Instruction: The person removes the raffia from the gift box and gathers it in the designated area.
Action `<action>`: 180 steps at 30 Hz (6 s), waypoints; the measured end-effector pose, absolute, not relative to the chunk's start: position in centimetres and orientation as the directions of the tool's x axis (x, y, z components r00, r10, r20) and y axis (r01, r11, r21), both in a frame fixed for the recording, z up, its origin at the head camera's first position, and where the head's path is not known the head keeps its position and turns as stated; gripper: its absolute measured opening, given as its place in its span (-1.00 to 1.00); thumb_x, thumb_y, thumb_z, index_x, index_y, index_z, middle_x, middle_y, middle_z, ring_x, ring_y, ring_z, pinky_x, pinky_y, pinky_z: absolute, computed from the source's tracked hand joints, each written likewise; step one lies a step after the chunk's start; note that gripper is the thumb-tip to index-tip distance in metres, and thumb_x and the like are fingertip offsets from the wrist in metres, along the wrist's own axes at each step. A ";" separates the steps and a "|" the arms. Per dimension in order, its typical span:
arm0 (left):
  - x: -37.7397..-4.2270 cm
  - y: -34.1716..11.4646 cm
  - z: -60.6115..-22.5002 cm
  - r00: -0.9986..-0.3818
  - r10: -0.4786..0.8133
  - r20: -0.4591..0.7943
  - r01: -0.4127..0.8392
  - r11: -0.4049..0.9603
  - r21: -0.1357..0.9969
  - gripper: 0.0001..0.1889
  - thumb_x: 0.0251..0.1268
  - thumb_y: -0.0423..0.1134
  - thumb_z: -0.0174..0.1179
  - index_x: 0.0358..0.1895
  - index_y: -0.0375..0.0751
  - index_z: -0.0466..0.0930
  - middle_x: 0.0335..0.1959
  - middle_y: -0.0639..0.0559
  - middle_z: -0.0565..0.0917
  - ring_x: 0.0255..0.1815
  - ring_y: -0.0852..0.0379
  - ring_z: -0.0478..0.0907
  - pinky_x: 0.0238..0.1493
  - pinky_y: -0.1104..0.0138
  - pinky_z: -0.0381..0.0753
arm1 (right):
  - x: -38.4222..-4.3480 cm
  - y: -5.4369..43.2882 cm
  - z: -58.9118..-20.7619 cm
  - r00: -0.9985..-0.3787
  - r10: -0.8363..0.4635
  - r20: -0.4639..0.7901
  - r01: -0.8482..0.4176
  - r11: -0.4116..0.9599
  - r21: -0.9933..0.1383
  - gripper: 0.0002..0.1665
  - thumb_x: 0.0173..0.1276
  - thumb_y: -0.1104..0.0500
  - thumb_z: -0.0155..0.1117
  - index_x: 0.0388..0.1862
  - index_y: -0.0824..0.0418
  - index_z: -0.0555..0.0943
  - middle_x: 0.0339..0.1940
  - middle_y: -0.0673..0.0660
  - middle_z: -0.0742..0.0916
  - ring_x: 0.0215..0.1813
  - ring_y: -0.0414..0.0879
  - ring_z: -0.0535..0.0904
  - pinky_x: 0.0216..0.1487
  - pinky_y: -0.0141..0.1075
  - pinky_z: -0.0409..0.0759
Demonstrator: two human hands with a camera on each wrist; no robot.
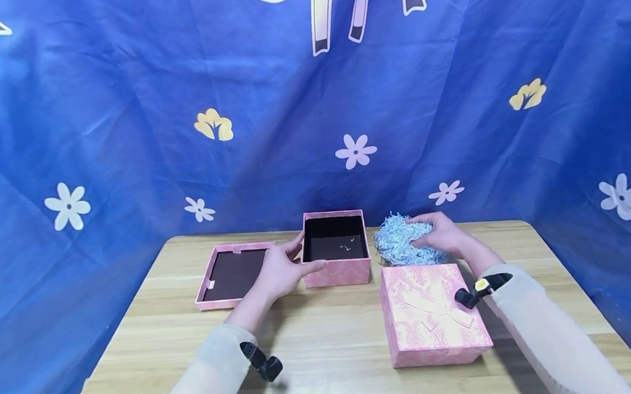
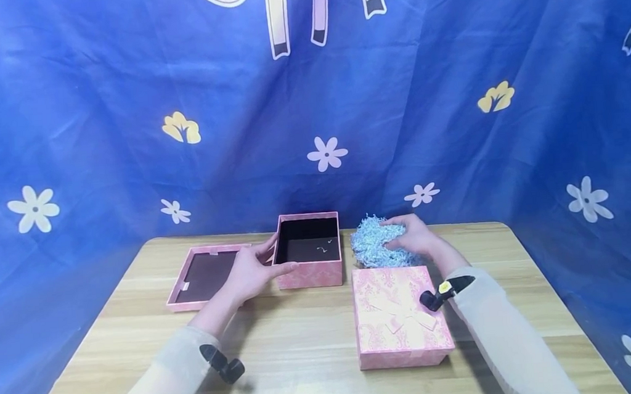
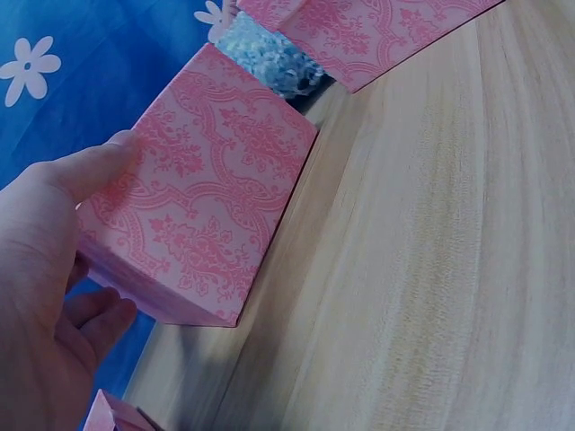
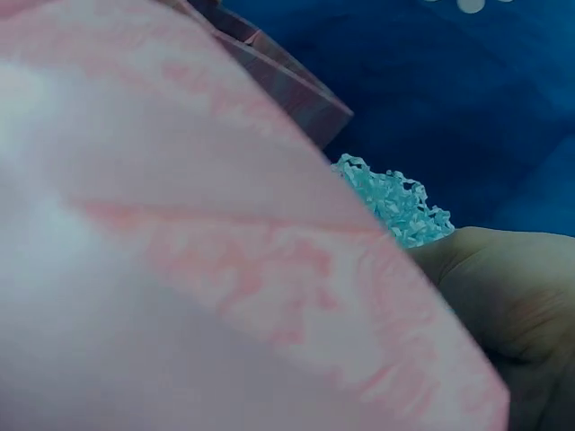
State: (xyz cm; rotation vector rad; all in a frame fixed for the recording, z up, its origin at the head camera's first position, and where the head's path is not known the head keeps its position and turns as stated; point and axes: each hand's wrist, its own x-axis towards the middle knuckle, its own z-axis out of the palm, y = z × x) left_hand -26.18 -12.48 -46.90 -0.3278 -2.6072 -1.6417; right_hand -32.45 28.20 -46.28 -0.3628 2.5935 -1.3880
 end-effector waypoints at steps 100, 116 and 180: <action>-16.2 -0.4 -46.2 -0.902 0.430 -0.046 0.006 0.117 0.993 -0.27 0.41 -0.23 0.43 0.55 -0.42 0.35 -0.07 -0.13 0.67 -0.20 0.04 0.74 -0.05 -0.04 0.78 | -15.4 35.3 -45.7 -0.884 -0.435 -0.170 0.120 0.140 -0.983 -0.33 0.67 0.27 0.16 0.51 0.69 0.23 0.30 0.36 0.67 0.21 0.08 0.70 0.18 0.00 0.71; -16.3 -0.7 -43.9 -0.906 0.424 0.013 0.073 0.125 0.989 -0.30 0.41 -0.18 0.44 0.52 -0.35 0.43 -0.08 -0.12 0.71 -0.16 0.08 0.73 -0.08 0.22 0.77 | -14.9 35.2 -43.2 -0.900 -0.423 -0.108 0.075 0.094 -0.993 -0.37 0.67 0.30 0.14 0.49 0.71 0.24 0.25 0.21 0.72 0.18 0.05 0.72 0.16 -0.04 0.72; -17.6 -0.8 -39.1 -0.883 0.398 0.247 0.286 0.042 0.957 -0.19 0.34 -0.10 0.51 0.58 -0.20 0.35 0.54 -0.05 0.42 0.43 0.04 0.49 0.35 0.20 0.52 | -15.6 32.6 -38.6 -0.864 -0.442 0.241 -0.147 -0.237 -0.960 -0.29 0.63 0.54 -0.10 0.63 0.58 -0.09 0.70 0.38 0.11 0.59 -0.11 0.34 0.51 -0.33 0.33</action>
